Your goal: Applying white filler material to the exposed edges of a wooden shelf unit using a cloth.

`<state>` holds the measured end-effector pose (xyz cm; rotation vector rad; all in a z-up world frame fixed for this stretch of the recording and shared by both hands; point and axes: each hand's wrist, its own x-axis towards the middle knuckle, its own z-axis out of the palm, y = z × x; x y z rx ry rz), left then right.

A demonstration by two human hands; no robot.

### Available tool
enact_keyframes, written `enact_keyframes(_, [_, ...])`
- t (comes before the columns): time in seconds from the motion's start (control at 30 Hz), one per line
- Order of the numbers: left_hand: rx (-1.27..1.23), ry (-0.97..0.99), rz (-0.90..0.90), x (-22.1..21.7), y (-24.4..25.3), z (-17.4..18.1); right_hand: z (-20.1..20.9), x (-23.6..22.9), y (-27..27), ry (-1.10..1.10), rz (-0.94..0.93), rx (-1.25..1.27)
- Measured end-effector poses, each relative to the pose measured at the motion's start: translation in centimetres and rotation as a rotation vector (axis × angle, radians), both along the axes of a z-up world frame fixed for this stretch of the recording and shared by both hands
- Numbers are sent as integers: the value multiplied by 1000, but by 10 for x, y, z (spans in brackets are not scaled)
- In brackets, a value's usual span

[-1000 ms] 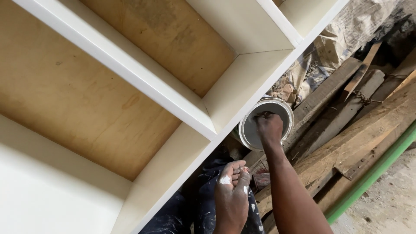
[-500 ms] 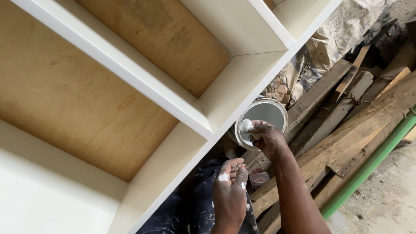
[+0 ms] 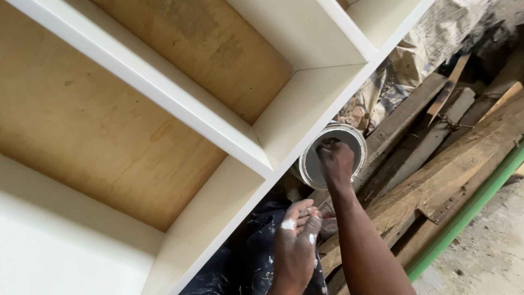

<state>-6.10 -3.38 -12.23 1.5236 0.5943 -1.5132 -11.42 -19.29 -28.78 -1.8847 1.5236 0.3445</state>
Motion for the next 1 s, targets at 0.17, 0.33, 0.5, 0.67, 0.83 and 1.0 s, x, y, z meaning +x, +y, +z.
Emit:
enact_keyframes(0.17, [16,46,68,-11,-2,-6,-38,-12,-9,80,-107,82])
enact_keyframes(0.33, [39,44,57,-12,-7,-6,-37,-8,-12,233,-186,109])
enact_keyframes(0.5, [83,51,84,-13,-12,-7,-3,6,-14,38,-233,162])
enact_keyframes(0.67, [93,25,124,-18,-13,-11,-12,-8,-29,142,-750,416])
enact_keyframes(0.83, [98,2,66,-15,-14,-11,-4,-19,-25,45,-1029,515])
enact_keyframes(1.0, [111,6,92,-10,-12,-10,9,-8,-13,128,-854,605])
